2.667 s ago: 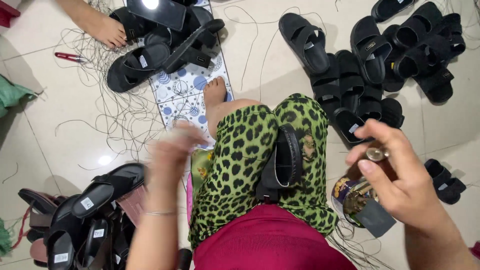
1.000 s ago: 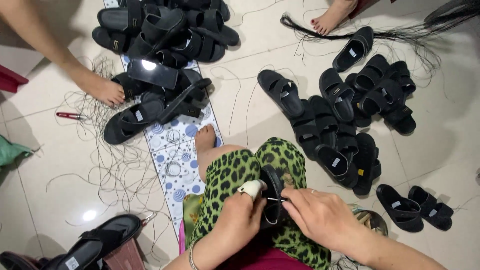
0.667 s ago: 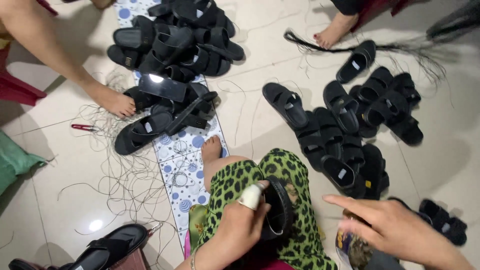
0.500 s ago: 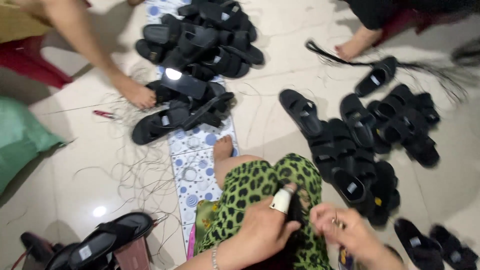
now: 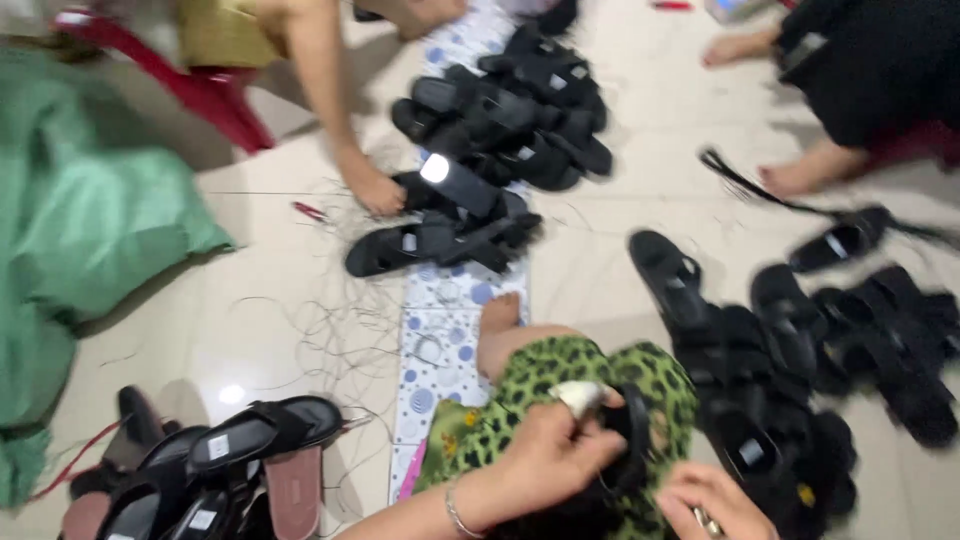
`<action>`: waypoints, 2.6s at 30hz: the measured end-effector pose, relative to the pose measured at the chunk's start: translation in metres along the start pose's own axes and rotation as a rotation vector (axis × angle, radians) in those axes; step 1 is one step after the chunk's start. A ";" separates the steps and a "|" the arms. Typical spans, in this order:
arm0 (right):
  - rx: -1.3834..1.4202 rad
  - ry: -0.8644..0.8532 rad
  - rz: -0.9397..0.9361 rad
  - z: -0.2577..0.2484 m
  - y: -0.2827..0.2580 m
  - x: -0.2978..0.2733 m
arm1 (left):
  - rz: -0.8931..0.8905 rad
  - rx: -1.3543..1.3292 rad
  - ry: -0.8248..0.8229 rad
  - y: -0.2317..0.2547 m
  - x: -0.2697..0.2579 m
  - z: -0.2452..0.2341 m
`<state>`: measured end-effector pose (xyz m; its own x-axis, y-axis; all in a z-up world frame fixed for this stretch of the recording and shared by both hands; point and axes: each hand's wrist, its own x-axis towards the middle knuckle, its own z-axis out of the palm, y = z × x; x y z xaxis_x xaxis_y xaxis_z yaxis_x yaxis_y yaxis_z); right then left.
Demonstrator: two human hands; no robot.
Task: Hand-stitching the upper part of a black sandal to its sole using a needle and thread.
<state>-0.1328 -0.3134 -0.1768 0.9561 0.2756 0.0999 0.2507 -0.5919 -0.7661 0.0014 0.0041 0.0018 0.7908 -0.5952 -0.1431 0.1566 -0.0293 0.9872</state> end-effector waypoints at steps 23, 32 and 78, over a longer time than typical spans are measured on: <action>0.608 0.508 0.378 -0.016 -0.166 0.012 | 0.205 0.075 0.264 -0.049 -0.029 -0.011; -0.107 0.421 0.362 -0.009 -0.198 0.055 | 0.281 0.141 0.300 -0.023 -0.008 -0.015; -0.069 0.393 0.203 -0.001 -0.197 0.100 | 0.216 0.338 -0.022 -0.016 0.001 0.001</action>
<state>-0.0862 -0.1699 -0.0151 0.9687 -0.1524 0.1958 0.0487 -0.6571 -0.7522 -0.0011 0.0028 -0.0141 0.7708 -0.6334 0.0686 -0.2185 -0.1617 0.9623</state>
